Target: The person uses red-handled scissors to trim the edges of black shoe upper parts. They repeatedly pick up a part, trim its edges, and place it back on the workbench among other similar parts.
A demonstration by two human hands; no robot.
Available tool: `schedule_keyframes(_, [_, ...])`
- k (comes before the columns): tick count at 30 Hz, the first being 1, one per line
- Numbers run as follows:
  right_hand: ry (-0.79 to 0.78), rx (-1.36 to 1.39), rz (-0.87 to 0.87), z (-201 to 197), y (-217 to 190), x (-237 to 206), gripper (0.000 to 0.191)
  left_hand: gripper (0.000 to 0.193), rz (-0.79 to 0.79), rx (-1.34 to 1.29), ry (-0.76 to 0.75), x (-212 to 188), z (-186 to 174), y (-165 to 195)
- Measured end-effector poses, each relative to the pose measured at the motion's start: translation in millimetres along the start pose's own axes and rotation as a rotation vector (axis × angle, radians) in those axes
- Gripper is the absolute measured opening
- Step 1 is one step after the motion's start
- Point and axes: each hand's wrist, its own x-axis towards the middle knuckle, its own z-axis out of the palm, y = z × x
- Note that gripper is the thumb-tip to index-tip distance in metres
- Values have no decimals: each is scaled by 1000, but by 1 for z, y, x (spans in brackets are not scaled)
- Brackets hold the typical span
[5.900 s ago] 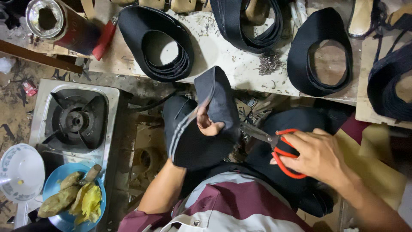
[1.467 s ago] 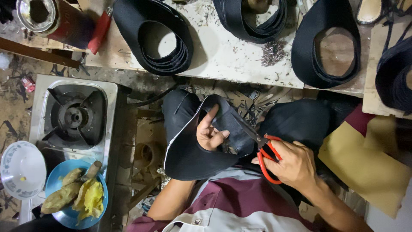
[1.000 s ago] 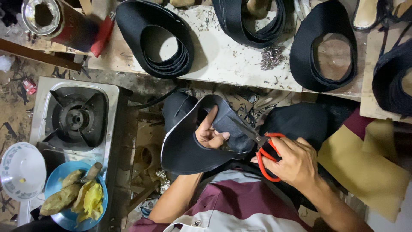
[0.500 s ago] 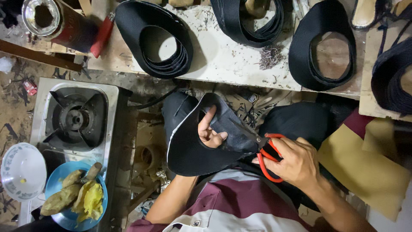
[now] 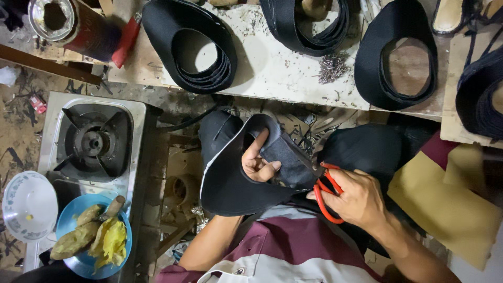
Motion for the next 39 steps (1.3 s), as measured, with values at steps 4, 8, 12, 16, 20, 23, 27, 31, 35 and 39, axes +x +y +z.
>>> schedule_keyframes(4, [-16, -9, 45, 3, 4, -4, 50, 82, 1, -36, -6, 1, 2, 1])
schedule_keyframes(8, [1, 41, 24, 7, 4, -7, 44, 83, 64, -72, -17, 2, 1, -1])
schedule_keyframes(12, [23, 90, 26, 8, 2, -6, 39, 82, 92, -101, -69, 4, -2, -4])
schedule_keyframes(16, [46, 90, 1, 8, 2, -6, 48, 84, 123, -84, -13, 7, -3, -5])
schedule_keyframes(20, [-14, 208, 194, 12, 8, -14, 44, 88, 82, -139, 45, 7, -8, 0])
schedule_keyframes(23, [22, 456, 366, 17, 17, -25, 43, 80, 96, -304, 1, 4, -6, 5])
schedule_keyframes(27, [46, 480, 326, 30, 31, -33, 51, 77, 44, -422, 3, 4, 2, 4])
schedule_keyframes(31, [10, 834, 439, 51, 30, -33, 60, 72, 21, 8, 129, 2, 11, -7])
schedule_keyframes(35, [39, 1004, 444, 55, 22, -31, 52, 40, -216, 553, 213, -1, 10, -12])
schedule_keyframes(39, [128, 849, 248, 41, 18, -30, 63, 17, -125, -142, 98, -1, 8, -10])
